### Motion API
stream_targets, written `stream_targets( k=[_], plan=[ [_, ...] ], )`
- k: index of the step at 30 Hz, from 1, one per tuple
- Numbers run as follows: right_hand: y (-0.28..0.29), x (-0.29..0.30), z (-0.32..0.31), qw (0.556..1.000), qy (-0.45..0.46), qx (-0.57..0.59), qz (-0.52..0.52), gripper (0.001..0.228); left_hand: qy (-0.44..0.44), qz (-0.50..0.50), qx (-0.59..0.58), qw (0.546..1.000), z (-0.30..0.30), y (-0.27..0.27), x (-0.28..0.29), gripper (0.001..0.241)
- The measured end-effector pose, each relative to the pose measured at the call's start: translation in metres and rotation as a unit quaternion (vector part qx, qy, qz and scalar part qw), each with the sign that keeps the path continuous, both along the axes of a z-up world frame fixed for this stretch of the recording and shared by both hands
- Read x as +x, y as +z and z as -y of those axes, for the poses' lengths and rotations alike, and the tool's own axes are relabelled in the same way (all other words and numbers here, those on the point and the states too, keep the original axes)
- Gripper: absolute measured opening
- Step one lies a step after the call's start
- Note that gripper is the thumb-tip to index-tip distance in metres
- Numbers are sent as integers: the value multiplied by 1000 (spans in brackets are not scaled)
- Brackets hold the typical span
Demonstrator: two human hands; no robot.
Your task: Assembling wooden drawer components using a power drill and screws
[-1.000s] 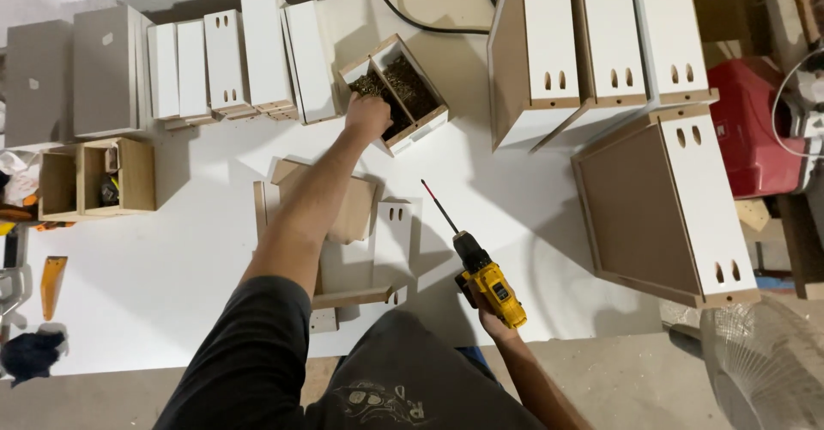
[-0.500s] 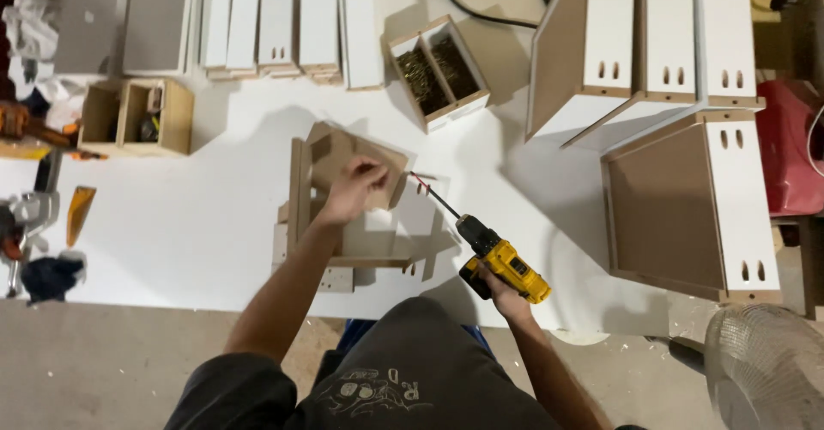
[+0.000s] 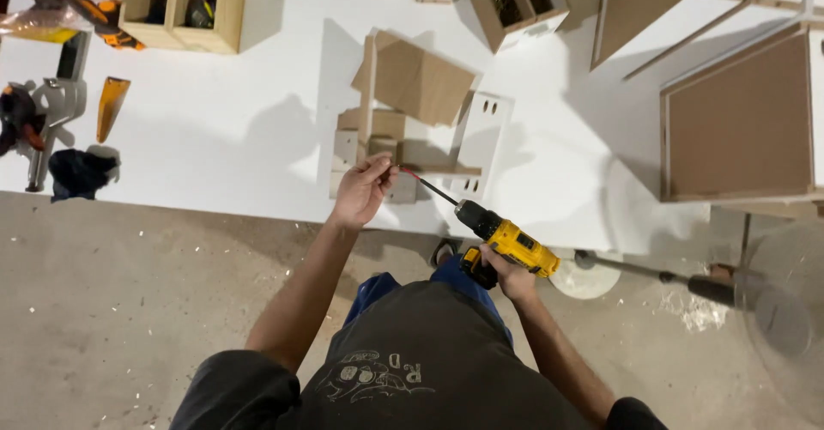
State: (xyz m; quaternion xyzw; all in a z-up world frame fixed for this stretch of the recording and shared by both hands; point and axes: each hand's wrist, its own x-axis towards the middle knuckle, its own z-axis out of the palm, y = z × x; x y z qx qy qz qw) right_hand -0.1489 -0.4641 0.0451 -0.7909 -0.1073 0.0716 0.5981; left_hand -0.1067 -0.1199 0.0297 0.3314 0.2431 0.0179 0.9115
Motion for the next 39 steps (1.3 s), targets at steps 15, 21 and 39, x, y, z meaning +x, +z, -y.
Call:
stream_targets(
  k=[15, 21, 39],
  plan=[
    [41, -100, -44, 1000, 14, 12, -23, 32, -32, -48, -31, 998, -28, -2, -103, 10],
    [40, -94, -44, 997, 11, 26, -73, 36, -111, -26, 136, 984, -14, 0, -104, 20],
    [50, -65, -40, 997, 74, 35, -2, 42, 11, -100, -20, 995, -2, 50, -67, 24]
  ],
)
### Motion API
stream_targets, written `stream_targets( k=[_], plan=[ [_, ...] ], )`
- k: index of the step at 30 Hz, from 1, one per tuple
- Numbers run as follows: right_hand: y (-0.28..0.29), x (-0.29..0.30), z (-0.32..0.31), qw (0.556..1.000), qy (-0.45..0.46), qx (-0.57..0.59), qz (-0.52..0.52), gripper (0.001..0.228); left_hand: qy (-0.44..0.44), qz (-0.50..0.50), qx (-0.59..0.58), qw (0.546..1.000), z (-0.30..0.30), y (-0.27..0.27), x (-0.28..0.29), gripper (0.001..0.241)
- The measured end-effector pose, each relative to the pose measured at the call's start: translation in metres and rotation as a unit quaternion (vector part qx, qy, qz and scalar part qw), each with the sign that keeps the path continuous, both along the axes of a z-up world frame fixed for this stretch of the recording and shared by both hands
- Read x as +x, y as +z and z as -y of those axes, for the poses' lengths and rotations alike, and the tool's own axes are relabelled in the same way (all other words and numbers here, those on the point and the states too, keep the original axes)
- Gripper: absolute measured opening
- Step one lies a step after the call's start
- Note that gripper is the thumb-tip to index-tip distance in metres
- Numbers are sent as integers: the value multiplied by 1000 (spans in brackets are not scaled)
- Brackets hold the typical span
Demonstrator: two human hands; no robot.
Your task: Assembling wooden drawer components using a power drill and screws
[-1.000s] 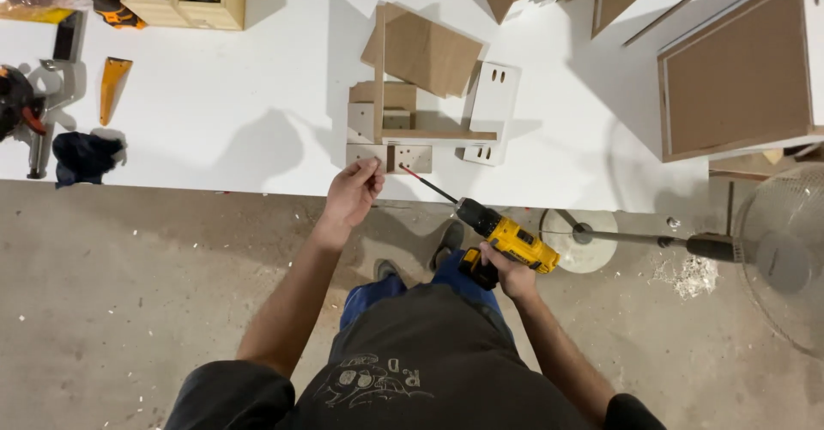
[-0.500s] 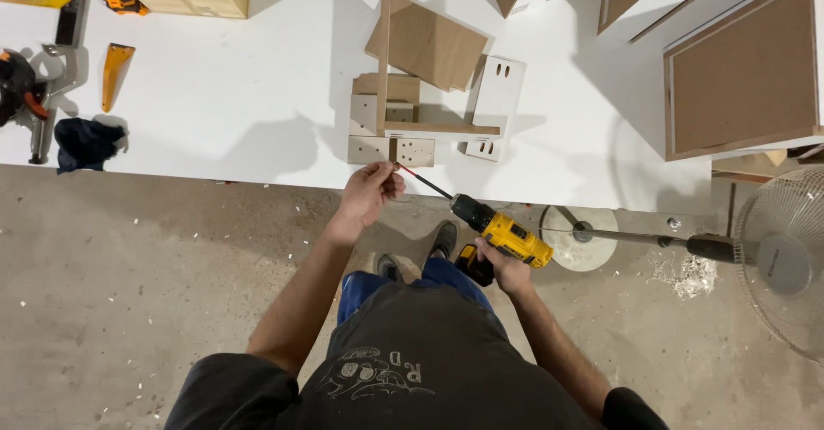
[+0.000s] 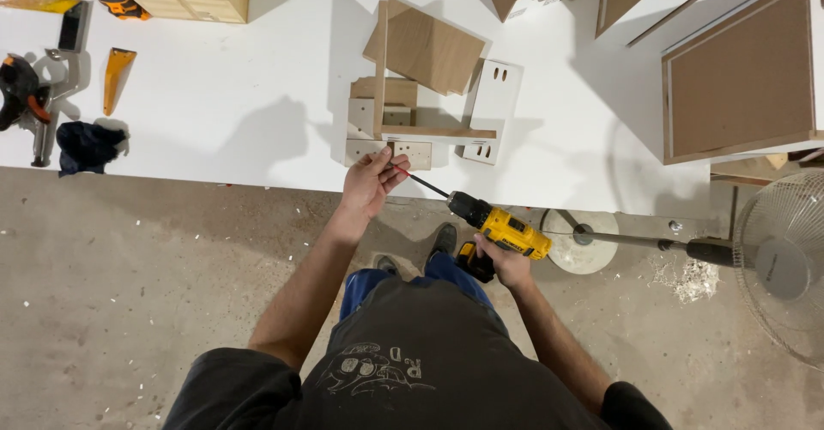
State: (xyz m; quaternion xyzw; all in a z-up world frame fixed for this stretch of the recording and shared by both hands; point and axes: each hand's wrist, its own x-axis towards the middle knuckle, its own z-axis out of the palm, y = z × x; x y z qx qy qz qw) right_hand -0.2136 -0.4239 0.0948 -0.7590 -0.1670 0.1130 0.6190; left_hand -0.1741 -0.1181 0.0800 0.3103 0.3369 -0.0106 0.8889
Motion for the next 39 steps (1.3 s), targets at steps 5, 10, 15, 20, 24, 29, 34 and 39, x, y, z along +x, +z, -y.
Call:
stream_targets(
  k=[5, 10, 15, 20, 24, 29, 34, 39],
  plan=[
    [-2, 4, 4, 998, 9, -58, 20, 44, -18, 17, 79, 997, 2, -6, -2, 26],
    [-47, 13, 28, 842, 111, -326, 416, 6, -25, -11, 146, 989, 13, -10, 2, 30],
    [-26, 17, 5, 992, -11, -119, -28, 31, 23, -52, 94, 994, 24, -64, 23, 47],
    [-36, 34, -4, 966, -93, 38, -240, 29, -60, -56, 192, 978, 16, -39, 22, 61],
    [-93, 64, 8, 884, -98, 232, -395, 21, -102, 62, 743, 659, -32, -78, 36, 23],
    [-134, 87, 11, 869, -91, 221, -434, 12, -263, 302, 874, 275, -94, -60, 103, 36],
    [-136, 92, 4, 857, -93, 234, -450, 14, -517, 342, 783, 54, -93, -6, 143, 34],
    [-144, 97, 5, 856, -59, 233, -458, 16, -500, 450, 739, 44, -110, -47, 162, 34]
  ],
)
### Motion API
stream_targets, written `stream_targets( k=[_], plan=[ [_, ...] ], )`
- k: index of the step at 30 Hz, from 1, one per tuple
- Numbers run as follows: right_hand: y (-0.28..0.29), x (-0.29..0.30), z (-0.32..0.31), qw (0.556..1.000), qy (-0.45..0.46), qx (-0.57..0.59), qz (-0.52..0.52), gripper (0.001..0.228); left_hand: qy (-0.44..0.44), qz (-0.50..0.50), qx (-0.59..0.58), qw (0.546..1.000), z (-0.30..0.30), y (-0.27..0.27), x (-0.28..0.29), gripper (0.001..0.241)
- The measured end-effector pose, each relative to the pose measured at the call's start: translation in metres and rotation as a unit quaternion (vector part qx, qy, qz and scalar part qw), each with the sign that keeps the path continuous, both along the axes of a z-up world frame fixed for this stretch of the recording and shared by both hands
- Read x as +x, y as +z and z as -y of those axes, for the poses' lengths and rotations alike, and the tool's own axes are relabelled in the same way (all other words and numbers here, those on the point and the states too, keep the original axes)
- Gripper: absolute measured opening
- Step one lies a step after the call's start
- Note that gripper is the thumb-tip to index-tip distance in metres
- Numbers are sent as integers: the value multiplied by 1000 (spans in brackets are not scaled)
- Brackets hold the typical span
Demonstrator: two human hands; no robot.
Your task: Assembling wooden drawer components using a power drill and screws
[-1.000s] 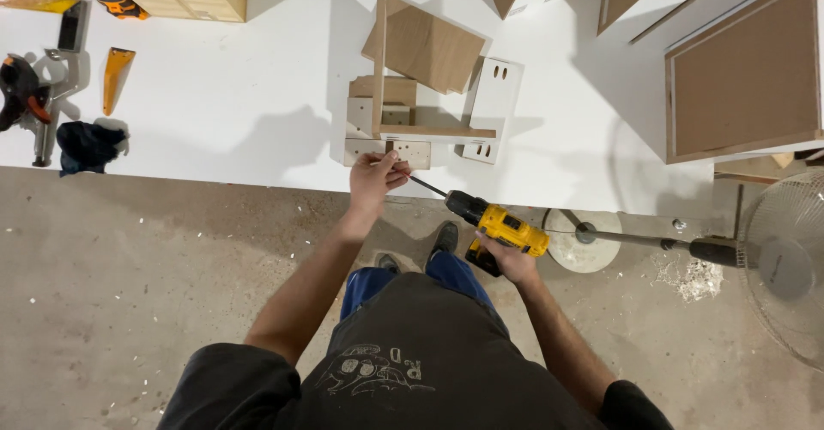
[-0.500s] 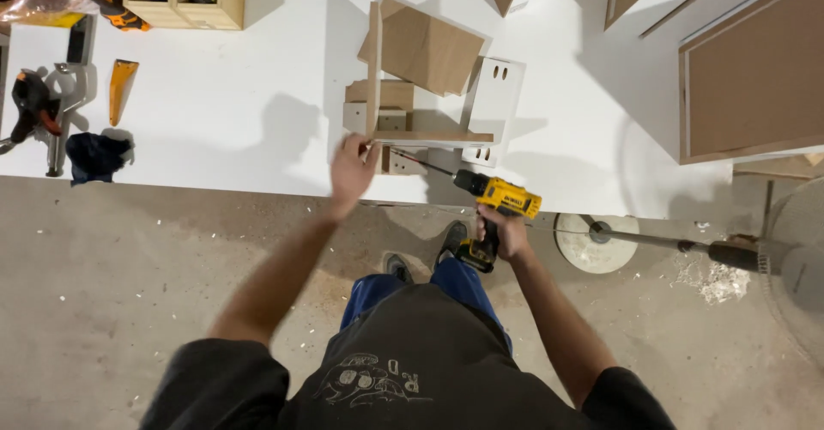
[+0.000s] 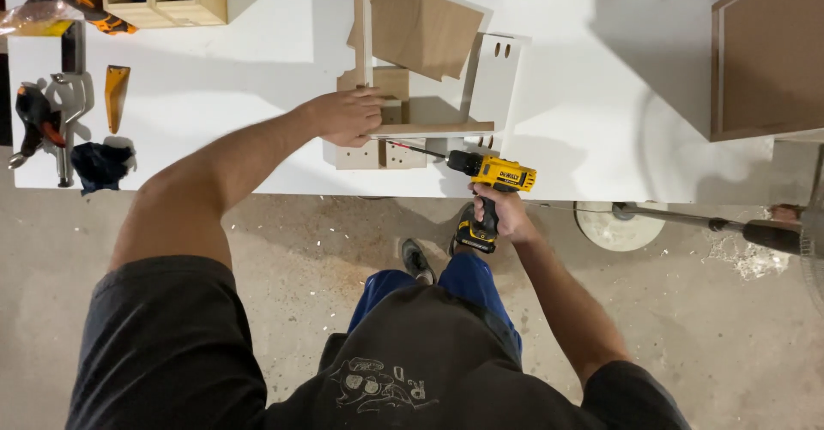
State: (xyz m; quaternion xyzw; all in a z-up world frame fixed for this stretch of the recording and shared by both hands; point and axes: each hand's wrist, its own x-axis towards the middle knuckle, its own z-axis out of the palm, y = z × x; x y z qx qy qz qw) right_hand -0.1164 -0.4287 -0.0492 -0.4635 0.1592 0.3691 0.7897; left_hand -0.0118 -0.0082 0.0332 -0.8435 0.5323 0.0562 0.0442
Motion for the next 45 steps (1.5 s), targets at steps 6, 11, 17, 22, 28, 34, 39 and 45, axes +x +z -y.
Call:
stream_targets(
  k=[6, 11, 17, 22, 28, 34, 39, 45],
  plan=[
    [3, 2, 2, 1000, -7, -2, -18, 15, 20, -36, 47, 998, 1, 10, 7, 40],
    [-2, 4, 1, 999, -9, 0, -37, 16, -14, 22, -54, 998, -18, -54, 17, 42],
    [7, 12, -4, 999, -4, -4, -37, 15, -15, 0, -14, 1000, -15, -49, 19, 44],
    [1, 21, -1, 999, 10, -4, -40, 16, -8, -13, 18, 1000, -15, -46, 19, 43],
    [-4, 28, -7, 999, 29, 8, -42, 17, -20, 12, 11, 1000, -16, -41, 20, 44],
    [17, 39, -15, 999, 42, -7, -30, 17, -63, 51, -34, 996, -22, -61, 23, 40],
    [-9, 36, -13, 998, 37, -11, -49, 17, -65, 70, -87, 992, -16, -55, 21, 38],
    [1, 41, -17, 997, 31, -26, -71, 13, -65, 68, -104, 990, -17, -57, 21, 32]
  ],
)
